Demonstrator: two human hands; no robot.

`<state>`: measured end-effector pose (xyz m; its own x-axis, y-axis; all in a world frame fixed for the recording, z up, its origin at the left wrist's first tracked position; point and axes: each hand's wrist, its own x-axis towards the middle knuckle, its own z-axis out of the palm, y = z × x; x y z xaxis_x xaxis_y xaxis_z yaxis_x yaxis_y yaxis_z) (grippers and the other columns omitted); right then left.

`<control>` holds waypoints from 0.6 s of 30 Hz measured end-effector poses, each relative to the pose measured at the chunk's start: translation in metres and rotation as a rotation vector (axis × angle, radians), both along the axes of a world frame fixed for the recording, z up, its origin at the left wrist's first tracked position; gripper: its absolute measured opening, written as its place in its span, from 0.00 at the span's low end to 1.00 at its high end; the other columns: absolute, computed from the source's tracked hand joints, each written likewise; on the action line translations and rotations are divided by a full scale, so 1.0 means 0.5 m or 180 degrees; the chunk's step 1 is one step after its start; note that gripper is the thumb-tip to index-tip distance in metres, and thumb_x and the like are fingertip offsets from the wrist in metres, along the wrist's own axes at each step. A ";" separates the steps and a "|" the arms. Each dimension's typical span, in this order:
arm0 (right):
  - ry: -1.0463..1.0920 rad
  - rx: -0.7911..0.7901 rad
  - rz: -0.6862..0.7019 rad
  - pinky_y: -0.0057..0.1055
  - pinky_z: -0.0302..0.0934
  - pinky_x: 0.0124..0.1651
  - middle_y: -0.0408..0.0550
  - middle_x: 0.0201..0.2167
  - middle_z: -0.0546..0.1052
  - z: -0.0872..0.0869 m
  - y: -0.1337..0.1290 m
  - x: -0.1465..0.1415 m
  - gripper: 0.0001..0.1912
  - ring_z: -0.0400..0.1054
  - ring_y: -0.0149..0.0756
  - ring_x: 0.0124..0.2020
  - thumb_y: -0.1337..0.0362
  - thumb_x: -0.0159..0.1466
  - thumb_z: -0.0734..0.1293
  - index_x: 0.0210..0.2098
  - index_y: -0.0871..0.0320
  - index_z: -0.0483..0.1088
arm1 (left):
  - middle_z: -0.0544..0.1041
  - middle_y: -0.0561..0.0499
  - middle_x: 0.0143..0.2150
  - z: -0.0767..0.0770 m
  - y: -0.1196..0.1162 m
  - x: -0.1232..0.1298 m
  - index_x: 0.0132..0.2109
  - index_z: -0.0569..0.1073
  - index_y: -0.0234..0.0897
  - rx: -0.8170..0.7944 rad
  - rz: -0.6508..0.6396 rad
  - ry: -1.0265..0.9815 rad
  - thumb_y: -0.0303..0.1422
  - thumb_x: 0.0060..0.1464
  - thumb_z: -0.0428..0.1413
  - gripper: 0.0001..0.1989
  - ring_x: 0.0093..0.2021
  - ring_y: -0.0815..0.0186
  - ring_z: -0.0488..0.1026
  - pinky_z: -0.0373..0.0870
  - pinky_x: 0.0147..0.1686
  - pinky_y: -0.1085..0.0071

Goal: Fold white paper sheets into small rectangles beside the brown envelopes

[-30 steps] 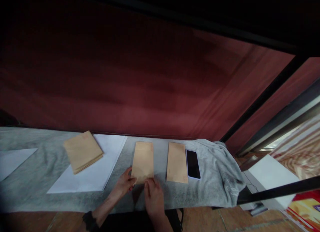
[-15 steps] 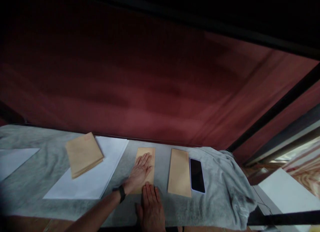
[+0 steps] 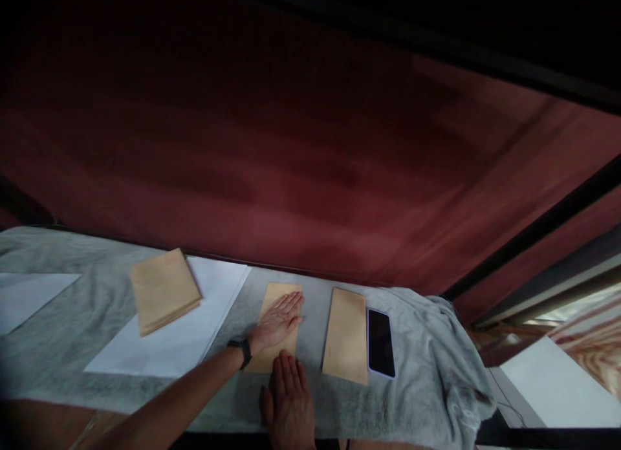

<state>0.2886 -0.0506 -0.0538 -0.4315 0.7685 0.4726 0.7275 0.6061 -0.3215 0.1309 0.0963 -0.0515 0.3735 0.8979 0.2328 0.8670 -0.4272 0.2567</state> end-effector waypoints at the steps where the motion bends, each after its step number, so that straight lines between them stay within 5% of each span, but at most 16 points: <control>1: 0.0027 -0.0018 -0.0005 0.47 0.63 0.65 0.52 0.63 0.71 0.001 -0.001 0.001 0.25 0.67 0.46 0.63 0.63 0.70 0.59 0.66 0.57 0.64 | 0.61 0.43 0.72 0.001 -0.008 0.000 0.70 0.59 0.36 -0.0001 -0.0032 0.0004 0.43 0.68 0.41 0.29 0.72 0.60 0.55 0.48 0.71 0.58; 9: 0.0257 -0.0196 0.0204 0.43 0.67 0.61 0.50 0.54 0.78 0.016 0.002 0.033 0.24 0.72 0.39 0.57 0.74 0.67 0.57 0.59 0.53 0.69 | 0.60 0.45 0.72 0.010 -0.066 0.000 0.71 0.58 0.39 -0.0057 -0.0250 -0.0028 0.44 0.69 0.41 0.28 0.73 0.63 0.54 0.48 0.71 0.59; 18: 0.1288 -0.0713 -0.0152 0.36 0.71 0.53 0.51 0.47 0.78 0.008 -0.004 0.038 0.18 0.74 0.39 0.49 0.68 0.72 0.53 0.52 0.52 0.70 | 0.59 0.48 0.73 0.028 -0.154 -0.012 0.72 0.55 0.42 -0.0097 -0.0583 -0.0133 0.40 0.70 0.42 0.27 0.73 0.64 0.53 0.50 0.71 0.60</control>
<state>0.3076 -0.0527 -0.0500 -0.2082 0.8853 0.4158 0.5419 0.4584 -0.7044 0.1250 0.0192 -0.0377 0.5219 0.8228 0.2252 0.7638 -0.5682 0.3062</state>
